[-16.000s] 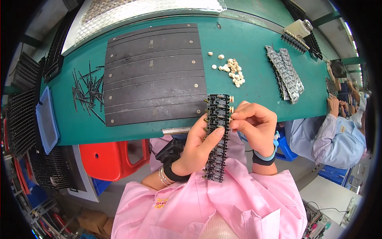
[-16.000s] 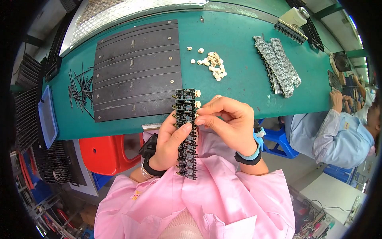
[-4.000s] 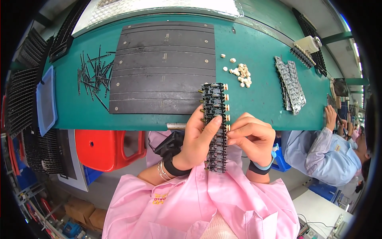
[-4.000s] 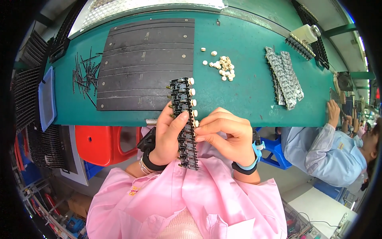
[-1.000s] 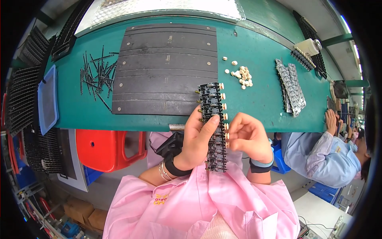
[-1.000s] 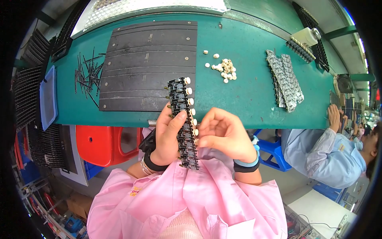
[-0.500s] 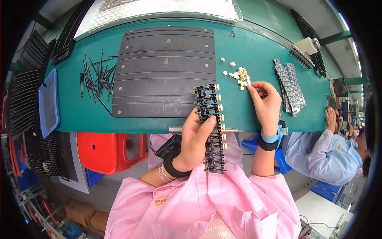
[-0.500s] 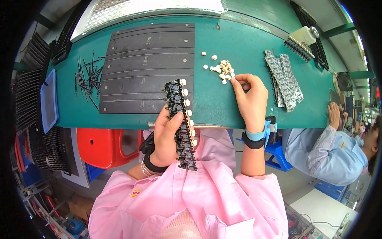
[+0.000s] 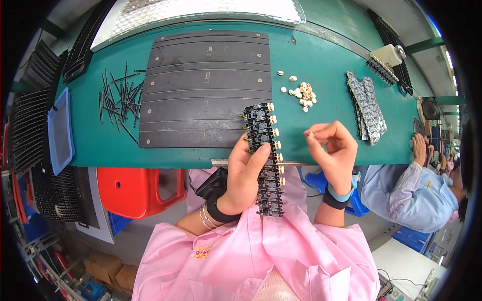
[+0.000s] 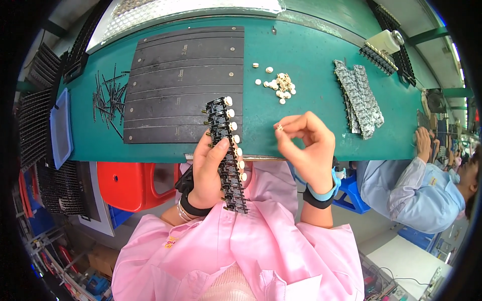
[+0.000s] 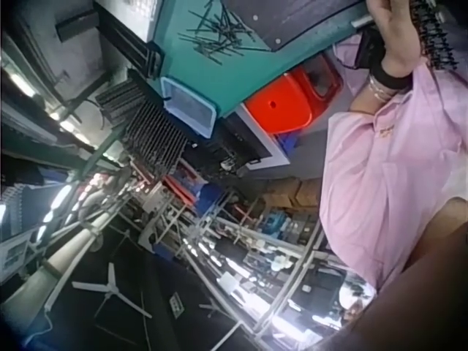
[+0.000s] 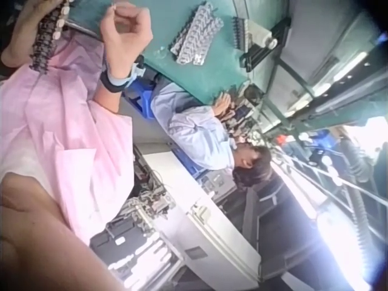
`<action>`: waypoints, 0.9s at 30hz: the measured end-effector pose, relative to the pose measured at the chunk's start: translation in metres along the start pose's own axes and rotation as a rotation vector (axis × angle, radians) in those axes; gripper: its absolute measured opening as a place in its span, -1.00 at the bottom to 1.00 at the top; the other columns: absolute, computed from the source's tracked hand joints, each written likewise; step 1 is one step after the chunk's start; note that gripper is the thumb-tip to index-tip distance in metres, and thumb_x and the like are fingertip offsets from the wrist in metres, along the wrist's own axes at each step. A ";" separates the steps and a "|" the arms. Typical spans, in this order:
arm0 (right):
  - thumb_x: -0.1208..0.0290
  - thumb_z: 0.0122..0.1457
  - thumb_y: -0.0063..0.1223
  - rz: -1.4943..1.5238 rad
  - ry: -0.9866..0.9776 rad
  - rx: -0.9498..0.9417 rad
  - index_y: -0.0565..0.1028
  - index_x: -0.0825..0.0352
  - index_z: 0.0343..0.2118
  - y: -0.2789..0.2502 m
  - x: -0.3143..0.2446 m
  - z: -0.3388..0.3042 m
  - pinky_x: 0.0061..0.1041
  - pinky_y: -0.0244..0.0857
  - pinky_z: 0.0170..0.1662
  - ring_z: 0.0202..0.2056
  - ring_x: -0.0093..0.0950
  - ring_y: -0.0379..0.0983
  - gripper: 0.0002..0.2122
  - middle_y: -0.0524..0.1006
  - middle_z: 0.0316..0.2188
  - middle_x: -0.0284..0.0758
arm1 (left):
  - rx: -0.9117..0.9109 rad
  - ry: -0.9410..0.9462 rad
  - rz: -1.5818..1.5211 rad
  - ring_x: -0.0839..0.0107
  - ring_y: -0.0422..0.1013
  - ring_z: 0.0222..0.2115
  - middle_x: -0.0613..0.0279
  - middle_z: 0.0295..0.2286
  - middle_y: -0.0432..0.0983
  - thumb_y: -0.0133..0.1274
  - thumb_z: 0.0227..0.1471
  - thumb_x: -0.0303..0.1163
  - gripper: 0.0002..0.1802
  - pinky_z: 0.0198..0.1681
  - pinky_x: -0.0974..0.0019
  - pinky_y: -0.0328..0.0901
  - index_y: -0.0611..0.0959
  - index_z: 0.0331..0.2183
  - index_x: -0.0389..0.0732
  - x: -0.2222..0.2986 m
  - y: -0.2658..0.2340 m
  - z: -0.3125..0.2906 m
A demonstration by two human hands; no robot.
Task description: The person picks up a circuit board and inserts small white components into it by hand one at a time. After filling the board, the person sets it aside on the table and picks up another circuit board to repeat the process.
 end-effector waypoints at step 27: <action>0.72 -0.21 0.03 0.139 -0.115 -0.293 0.40 0.50 -0.50 0.010 -0.016 -0.018 -0.61 0.21 -0.40 -0.48 -0.50 0.30 -0.86 0.40 -0.52 -0.22 | 0.054 0.026 0.002 0.63 0.32 -0.64 0.31 -0.53 0.36 -0.18 0.01 -0.40 -0.80 -0.64 0.55 0.29 0.32 -0.27 -0.23 0.006 0.001 -0.001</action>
Point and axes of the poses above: each hand's wrist, its own z-axis towards the middle knuckle, its own y-axis out of the palm, x = y × z, the point moved 4 cm from there along z, towards the middle knuckle
